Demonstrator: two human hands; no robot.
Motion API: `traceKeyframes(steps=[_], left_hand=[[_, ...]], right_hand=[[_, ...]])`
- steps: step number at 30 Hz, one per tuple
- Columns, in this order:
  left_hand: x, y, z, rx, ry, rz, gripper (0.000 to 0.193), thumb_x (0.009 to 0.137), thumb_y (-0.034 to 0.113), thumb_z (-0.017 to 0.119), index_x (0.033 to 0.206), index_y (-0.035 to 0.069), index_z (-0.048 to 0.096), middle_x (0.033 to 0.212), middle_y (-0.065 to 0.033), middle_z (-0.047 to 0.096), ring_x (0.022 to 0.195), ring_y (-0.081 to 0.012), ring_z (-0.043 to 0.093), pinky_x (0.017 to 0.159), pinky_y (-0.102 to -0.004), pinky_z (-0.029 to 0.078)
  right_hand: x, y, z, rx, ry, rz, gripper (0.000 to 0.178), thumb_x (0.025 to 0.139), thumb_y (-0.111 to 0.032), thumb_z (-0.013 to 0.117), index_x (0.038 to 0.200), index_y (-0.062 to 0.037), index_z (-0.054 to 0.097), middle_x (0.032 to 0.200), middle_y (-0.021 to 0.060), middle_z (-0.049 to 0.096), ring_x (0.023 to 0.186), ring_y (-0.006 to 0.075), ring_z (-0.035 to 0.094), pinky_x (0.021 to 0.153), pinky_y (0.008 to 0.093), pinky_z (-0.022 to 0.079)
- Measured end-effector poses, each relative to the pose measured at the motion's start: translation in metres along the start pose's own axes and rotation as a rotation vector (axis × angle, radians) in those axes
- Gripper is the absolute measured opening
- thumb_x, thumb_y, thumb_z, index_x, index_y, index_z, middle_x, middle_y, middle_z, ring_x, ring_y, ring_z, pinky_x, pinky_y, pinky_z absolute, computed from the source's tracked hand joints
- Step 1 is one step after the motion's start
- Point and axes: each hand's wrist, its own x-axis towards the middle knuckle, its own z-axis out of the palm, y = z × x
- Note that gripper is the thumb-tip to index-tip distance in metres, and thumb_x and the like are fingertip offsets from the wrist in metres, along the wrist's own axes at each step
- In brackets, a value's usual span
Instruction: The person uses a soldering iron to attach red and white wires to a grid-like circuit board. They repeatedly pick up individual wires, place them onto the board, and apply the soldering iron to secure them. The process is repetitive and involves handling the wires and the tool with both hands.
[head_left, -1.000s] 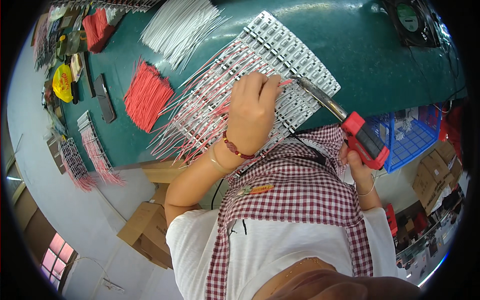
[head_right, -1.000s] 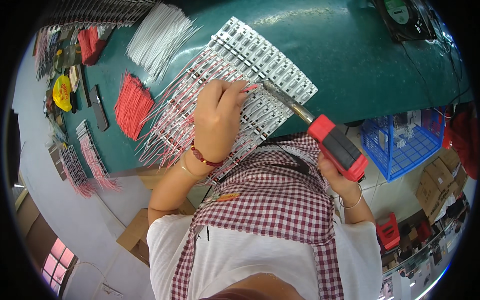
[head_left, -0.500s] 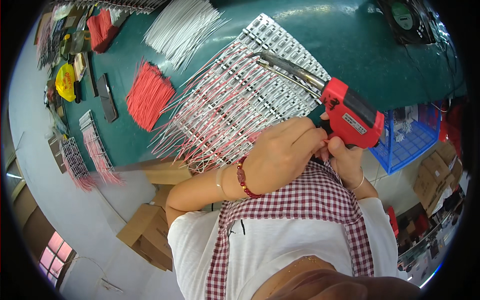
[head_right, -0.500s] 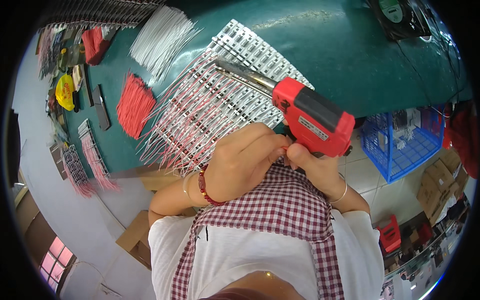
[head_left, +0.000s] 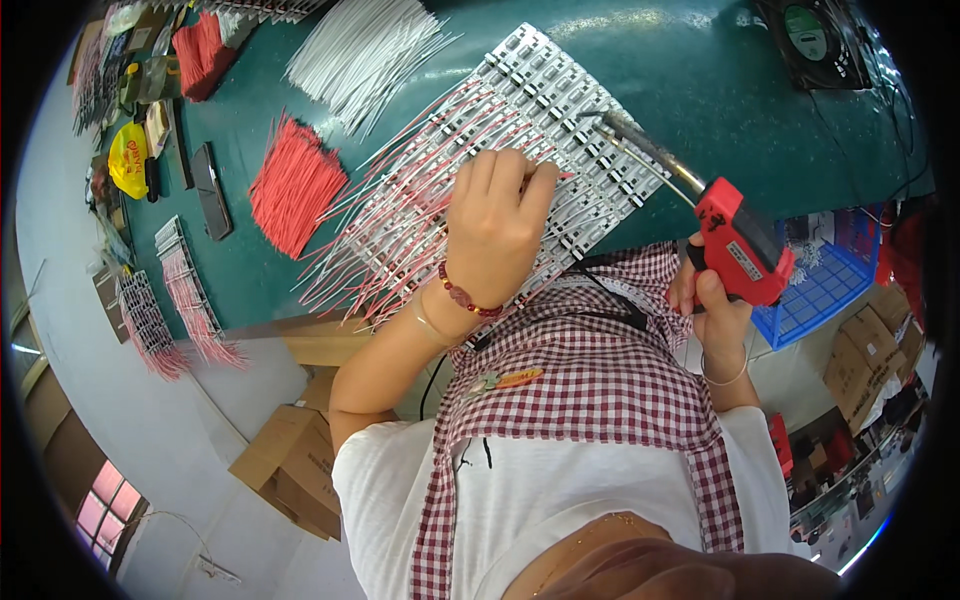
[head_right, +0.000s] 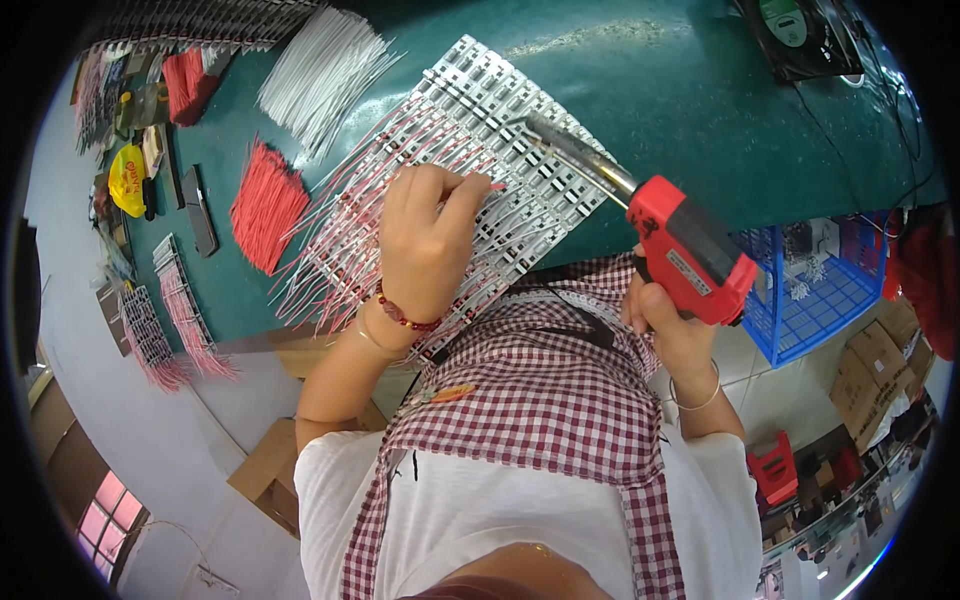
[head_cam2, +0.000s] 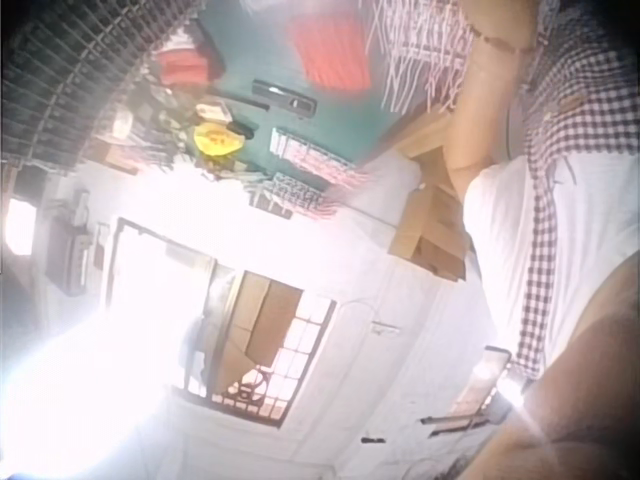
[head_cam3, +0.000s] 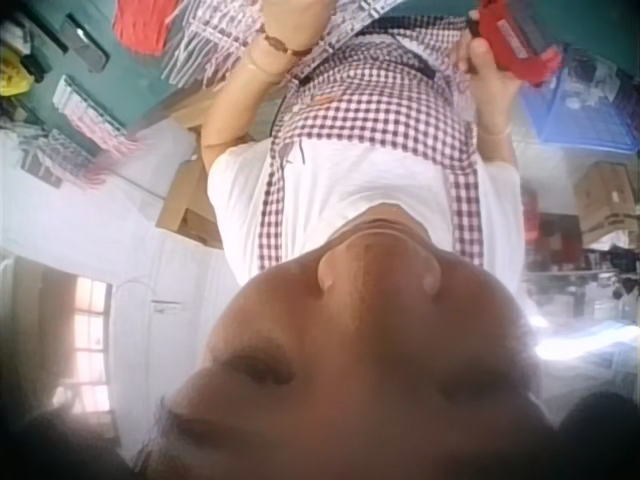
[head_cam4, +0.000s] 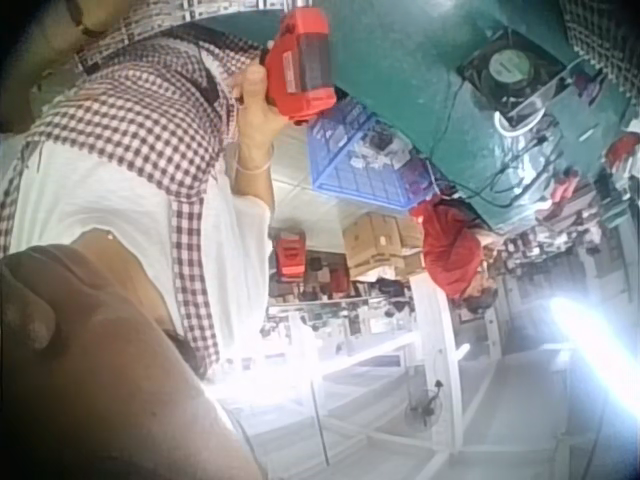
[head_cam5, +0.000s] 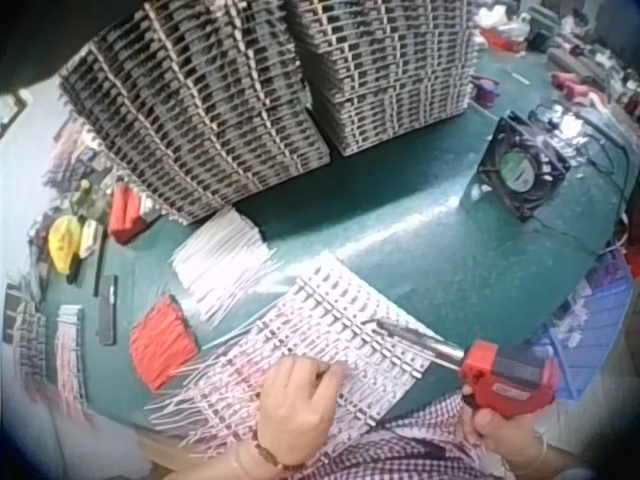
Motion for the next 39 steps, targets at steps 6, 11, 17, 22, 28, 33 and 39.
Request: traceKeyframes(steps=[6,11,17,22,28,33,39], left_hand=[[-0.003,-0.001,0.012,-0.003,0.020,0.036,0.021,0.070,0.001,0.065,0.091,0.004,0.068,0.074,-0.0046,0.048,0.070,-0.0211,0.050,0.061,-0.0335,0.039],[-0.004,-0.002,0.018,-0.012,0.030,-0.003,0.018,0.071,0.000,0.067,0.089,0.004,0.068,0.073,-0.0048,0.047,0.068,-0.0211,0.049,0.060,-0.0334,0.040],[-0.002,-0.003,0.018,-0.086,0.042,-0.105,0.012,0.073,0.001,0.071,0.083,0.004,0.066,0.071,-0.0061,0.047,0.066,-0.0222,0.051,0.058,-0.0354,0.042],[-0.003,-0.002,0.019,-0.046,0.038,-0.112,0.011,0.076,0.000,0.070,0.084,0.005,0.064,0.073,-0.0077,0.049,0.068,-0.0243,0.053,0.059,-0.0367,0.043],[0.000,0.001,0.010,-0.171,0.037,-0.199,0.010,0.081,0.002,0.068,0.089,0.002,0.062,0.075,-0.0100,0.052,0.067,-0.0265,0.054,0.059,-0.0364,0.044],[0.005,0.006,-0.013,-0.363,-0.055,-0.360,0.005,0.087,0.002,0.063,0.090,0.000,0.061,0.078,-0.0112,0.056,0.063,-0.0217,0.057,0.057,-0.0313,0.044],[0.003,0.002,-0.022,-0.447,-0.157,-0.440,0.012,0.085,0.001,0.064,0.097,-0.002,0.065,0.079,-0.0094,0.066,0.064,-0.0122,0.062,0.058,-0.0247,0.048]], right_hand=[[-0.014,0.015,-0.020,-0.176,-0.052,0.031,0.047,0.092,-0.029,0.065,0.121,0.0036,0.049,0.063,0.0044,0.050,0.049,0.0103,0.046,0.050,0.0255,0.044],[-0.018,0.021,-0.030,-0.216,-0.089,0.043,0.035,0.092,-0.020,0.064,0.115,0.0035,0.052,0.066,0.0043,0.053,0.054,0.0106,0.049,0.053,0.0260,0.045],[-0.021,0.021,-0.033,-0.158,-0.070,0.041,0.014,0.088,-0.004,0.063,0.100,0.0029,0.059,0.074,0.0047,0.059,0.061,0.0100,0.055,0.055,0.0249,0.045],[-0.021,0.020,-0.031,-0.181,-0.060,0.027,0.015,0.088,-0.005,0.063,0.101,0.0027,0.059,0.077,0.0050,0.060,0.062,0.0098,0.054,0.055,0.0247,0.045],[-0.022,0.021,-0.033,-0.147,-0.084,0.006,0.021,0.089,-0.006,0.063,0.107,0.0041,0.057,0.076,0.0060,0.059,0.061,0.0108,0.055,0.053,0.0249,0.045],[-0.019,0.019,-0.030,-0.158,-0.069,-0.019,0.036,0.092,-0.018,0.062,0.118,0.0044,0.050,0.068,0.0068,0.055,0.054,0.0112,0.050,0.053,0.0262,0.045],[-0.017,0.017,-0.027,-0.164,-0.078,-0.010,0.039,0.094,-0.023,0.061,0.119,0.0039,0.048,0.066,0.0069,0.053,0.051,0.0108,0.047,0.053,0.0263,0.044]])
